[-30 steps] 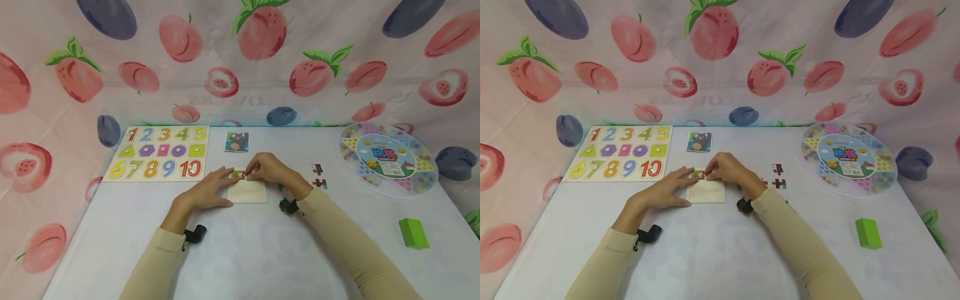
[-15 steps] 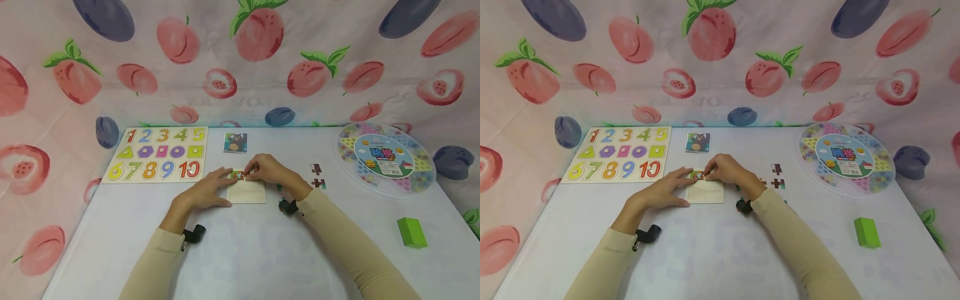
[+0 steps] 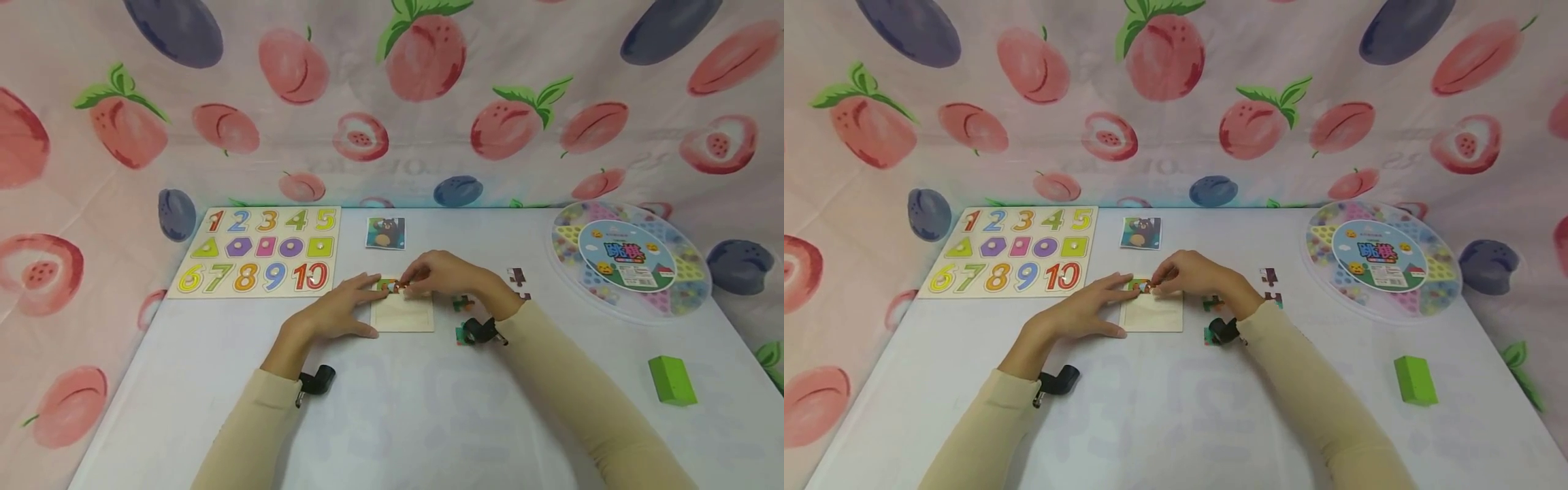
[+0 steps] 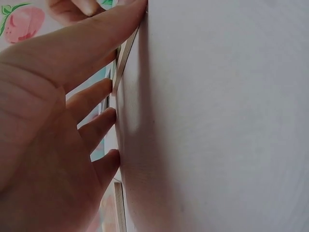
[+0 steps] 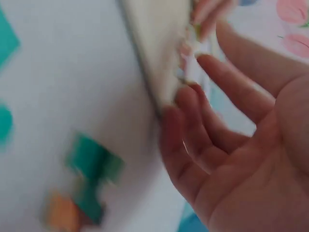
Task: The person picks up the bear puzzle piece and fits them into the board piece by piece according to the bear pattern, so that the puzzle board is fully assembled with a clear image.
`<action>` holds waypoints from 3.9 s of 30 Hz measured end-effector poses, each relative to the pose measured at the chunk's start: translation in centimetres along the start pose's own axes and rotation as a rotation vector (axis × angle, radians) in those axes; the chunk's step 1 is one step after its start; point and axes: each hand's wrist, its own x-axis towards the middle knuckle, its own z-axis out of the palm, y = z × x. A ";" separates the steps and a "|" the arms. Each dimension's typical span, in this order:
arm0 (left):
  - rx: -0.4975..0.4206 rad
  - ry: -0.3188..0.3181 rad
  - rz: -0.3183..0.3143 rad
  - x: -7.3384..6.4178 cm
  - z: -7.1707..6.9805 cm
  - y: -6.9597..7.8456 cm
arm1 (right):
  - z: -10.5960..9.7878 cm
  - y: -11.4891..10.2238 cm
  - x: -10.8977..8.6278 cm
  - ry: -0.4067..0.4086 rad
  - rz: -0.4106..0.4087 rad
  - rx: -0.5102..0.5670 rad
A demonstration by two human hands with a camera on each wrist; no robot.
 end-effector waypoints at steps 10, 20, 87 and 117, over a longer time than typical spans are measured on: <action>0.003 0.013 0.002 0.1 -0.1 0.3 | -4.3 2.2 -4.3 0.162 0.065 -0.065; -0.022 0.017 -0.019 -0.1 0.1 0.3 | -7.2 6.3 -9.3 0.250 0.177 -0.101; -0.017 0.023 -0.018 0.1 0.5 -0.1 | -5.1 10.2 -9.9 0.286 0.308 0.074; 0.006 0.027 -0.023 0.2 0.3 -0.1 | -0.8 2.3 -2.5 0.198 0.092 0.105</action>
